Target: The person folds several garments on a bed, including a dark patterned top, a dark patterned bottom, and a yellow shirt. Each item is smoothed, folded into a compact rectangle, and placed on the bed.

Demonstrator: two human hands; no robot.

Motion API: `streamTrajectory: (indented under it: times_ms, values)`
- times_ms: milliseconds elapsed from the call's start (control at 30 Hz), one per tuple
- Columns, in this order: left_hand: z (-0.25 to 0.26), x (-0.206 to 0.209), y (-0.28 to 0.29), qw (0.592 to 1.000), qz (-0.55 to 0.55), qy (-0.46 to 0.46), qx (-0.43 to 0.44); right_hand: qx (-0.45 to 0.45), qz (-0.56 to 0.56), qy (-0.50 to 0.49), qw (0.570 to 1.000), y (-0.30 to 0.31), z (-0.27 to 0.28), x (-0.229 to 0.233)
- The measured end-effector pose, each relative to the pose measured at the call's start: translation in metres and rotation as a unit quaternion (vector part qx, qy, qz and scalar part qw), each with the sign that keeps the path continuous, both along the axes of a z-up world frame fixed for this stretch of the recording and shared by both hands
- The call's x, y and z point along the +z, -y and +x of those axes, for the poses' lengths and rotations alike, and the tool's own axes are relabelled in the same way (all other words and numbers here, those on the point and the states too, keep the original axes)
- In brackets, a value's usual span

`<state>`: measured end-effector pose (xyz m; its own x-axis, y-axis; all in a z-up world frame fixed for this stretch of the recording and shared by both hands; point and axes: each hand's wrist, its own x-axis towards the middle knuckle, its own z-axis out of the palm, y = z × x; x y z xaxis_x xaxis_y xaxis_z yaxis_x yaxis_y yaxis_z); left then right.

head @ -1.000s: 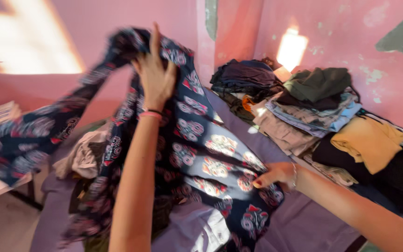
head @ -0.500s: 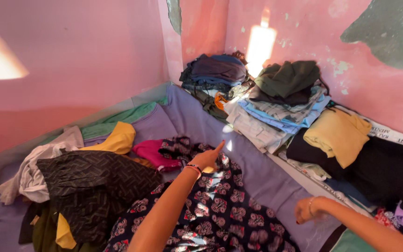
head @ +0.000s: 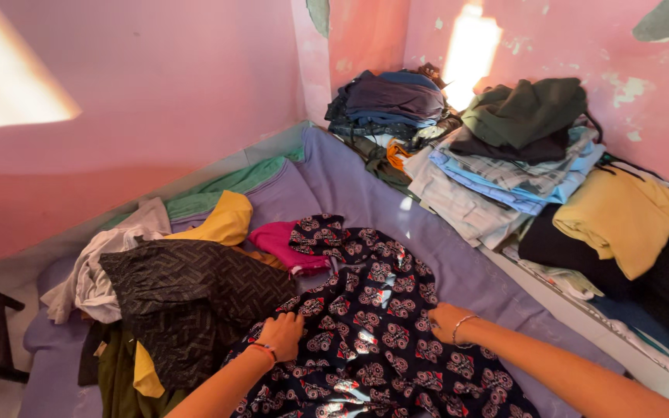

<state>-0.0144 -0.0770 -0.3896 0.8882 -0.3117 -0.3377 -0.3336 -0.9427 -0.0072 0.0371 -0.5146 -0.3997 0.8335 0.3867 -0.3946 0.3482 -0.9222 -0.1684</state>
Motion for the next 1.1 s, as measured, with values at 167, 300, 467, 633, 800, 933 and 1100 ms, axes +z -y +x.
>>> streamTrajectory:
  times_ms: [167, 300, 467, 633, 800, 933, 1100]
  values:
    - [0.0, -0.006, -0.005, 0.977, -0.058, 0.204, 0.036, -0.041, -0.011, 0.043, 0.998, -0.011, 0.049, -0.032]
    - [0.025, -0.002, 0.015, 0.949, -0.088, 0.285, 0.105, -0.157, 0.059, 0.111, 0.98, -0.017, 0.081, -0.054]
    - [0.066, -0.034, 0.013, 0.967, -0.026, 0.211, 0.143, -0.358, 0.045, 0.15, 0.92, -0.031, 0.108, -0.068]
    - [0.1, -0.074, 0.006, 0.97, -0.126, 0.143, 0.152, -0.433, 0.244, 0.085, 0.863, -0.036, 0.122, -0.083]
    - [0.137, -0.04, 0.006, 0.914, -0.363, 0.125, 0.13, -0.456, 0.203, 0.278, 0.821, 0.023, 0.153, -0.032]
    - [0.136, 0.019, 0.024, 0.889, -0.358, 0.213, 0.189, -0.406, 0.127, 0.307, 0.851, 0.055, 0.13, 0.007]
    - [0.125, 0.093, 0.05, 0.856, -0.116, 0.489, 0.124, -0.354, 0.066, 0.263, 0.895, 0.031, 0.097, 0.037]
